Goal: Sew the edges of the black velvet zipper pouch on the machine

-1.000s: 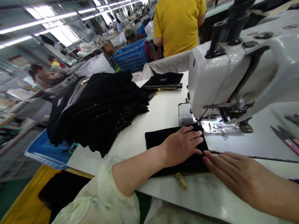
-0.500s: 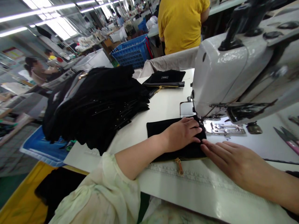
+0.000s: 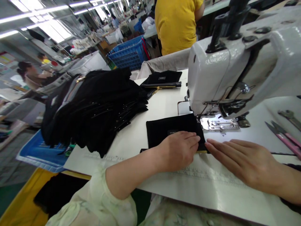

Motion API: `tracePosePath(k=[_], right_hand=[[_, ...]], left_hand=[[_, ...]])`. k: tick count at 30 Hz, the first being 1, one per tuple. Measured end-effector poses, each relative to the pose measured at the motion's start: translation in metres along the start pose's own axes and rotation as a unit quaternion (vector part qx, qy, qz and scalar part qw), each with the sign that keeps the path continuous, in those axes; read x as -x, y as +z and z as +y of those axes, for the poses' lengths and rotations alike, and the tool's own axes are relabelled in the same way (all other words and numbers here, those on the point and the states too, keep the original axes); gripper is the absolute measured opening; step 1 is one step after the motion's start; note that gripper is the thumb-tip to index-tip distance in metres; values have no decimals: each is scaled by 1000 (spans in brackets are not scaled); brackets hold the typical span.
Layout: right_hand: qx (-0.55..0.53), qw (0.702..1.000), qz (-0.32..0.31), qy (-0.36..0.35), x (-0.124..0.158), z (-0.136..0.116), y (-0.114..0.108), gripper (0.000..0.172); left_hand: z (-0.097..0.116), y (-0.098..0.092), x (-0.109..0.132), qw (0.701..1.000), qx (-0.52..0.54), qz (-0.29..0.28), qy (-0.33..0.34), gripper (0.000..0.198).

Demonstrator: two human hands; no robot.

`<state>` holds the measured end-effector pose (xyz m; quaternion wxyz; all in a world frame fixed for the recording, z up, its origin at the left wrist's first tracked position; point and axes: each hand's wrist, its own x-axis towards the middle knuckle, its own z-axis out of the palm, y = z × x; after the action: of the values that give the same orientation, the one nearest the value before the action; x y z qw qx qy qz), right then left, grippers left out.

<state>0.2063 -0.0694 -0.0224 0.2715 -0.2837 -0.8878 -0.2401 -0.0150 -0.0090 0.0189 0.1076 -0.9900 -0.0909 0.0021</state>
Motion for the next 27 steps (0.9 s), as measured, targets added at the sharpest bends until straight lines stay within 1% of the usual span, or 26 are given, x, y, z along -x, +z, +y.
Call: tracePosePath(k=[1, 3, 5, 9, 14, 17, 21, 27], right_hand=[[-2, 1000, 1, -3, -1, 0, 1, 30], [-6, 1000, -12, -9, -1, 0, 3, 31], [-12, 1000, -24, -7, 0, -2, 5, 33], [-26, 999, -9, 21, 6, -8, 10, 38], [-25, 999, -26, 30, 9, -13, 14, 37], [-26, 998, -34, 34, 10, -14, 13, 38], [-20, 998, -40, 40, 9, -15, 13, 40], [-5, 998, -38, 54, 8, -9, 19, 38]], left_hand=[[-1, 1, -1, 1000, -5, 7, 3, 36], [-1, 1, -2, 1000, -7, 3, 4, 35], [-1, 0, -4, 1000, 0, -15, 0, 34], [1, 0, -8, 999, 10, -43, -19, 37], [2, -4, -9, 996, -11, -83, 7, 40], [2, -6, -10, 996, -6, -85, 9, 41], [1, -3, -10, 996, 6, -86, 0, 42], [-4, 0, -14, 995, 11, -99, -16, 42]])
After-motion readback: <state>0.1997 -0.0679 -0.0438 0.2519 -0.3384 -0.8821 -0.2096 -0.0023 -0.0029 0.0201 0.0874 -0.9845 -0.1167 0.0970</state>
